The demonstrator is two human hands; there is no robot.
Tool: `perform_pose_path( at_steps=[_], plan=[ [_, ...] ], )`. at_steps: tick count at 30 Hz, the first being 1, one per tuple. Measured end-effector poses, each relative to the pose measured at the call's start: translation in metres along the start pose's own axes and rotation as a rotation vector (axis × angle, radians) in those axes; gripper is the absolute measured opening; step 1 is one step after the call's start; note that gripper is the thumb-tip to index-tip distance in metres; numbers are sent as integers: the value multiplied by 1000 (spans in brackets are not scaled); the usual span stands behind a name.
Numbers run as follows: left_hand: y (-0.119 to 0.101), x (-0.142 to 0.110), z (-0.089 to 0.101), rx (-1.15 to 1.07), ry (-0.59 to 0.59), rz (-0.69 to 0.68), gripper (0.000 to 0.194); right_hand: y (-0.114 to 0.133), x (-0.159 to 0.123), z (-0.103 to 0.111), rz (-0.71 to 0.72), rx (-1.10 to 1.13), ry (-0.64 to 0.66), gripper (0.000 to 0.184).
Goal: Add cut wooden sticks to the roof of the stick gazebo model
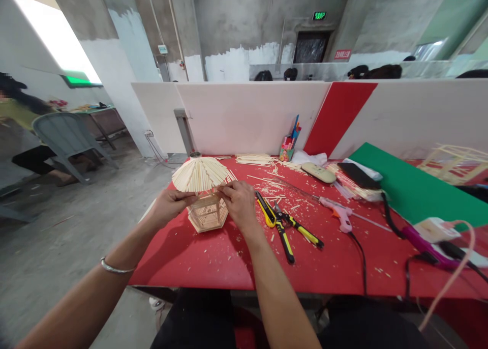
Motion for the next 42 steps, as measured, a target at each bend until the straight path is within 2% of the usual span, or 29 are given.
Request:
perform_pose_path(
  at_steps=[8, 12, 14, 16, 19, 23, 28, 35, 38, 42],
  plan=[
    [6, 5, -3, 13, -14, -71, 35, -3, -1, 6, -22, 26, -24, 19],
    [4, -4, 2, 46, -50, -109, 36, 2, -3, 14, -25, 60, -40, 19],
    [-7, -13, 9, 79, -81, -184, 33, 8, -4, 17, -24, 88, -46, 17],
    [-27, -25, 15, 129, -100, -341, 29, 15, -5, 18, -23, 130, -51, 16],
    [-43, -38, 15, 172, -44, -453, 28, 28, -6, 15, -11, 221, -37, 12],
    [-39, -41, 13, 162, 20, -421, 26, 32, -10, 14, -43, 336, -49, 16],
    [-30, -41, 23, 133, -25, -381, 29, 7, -20, 19, -194, 422, -132, 25],
    [-22, -39, 26, 48, -36, -291, 25, -8, -24, 9, -317, 530, -120, 22],
    [-11, -37, 32, -150, -50, -136, 22, -3, -29, 12, -328, 571, -93, 19],
    [1, -46, 31, -605, -50, 64, 25, 6, -48, 18, -340, 603, -69, 19]
  ],
)
Point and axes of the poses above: each hand's wrist, its own x-axis towards the middle knuckle, its own z-axis out of the back of the hand, y = z × x, the point moved 10 cm from there along x, towards the middle knuckle, and after that the axes turned 6 degrees about -y, right-handed, at the moved point
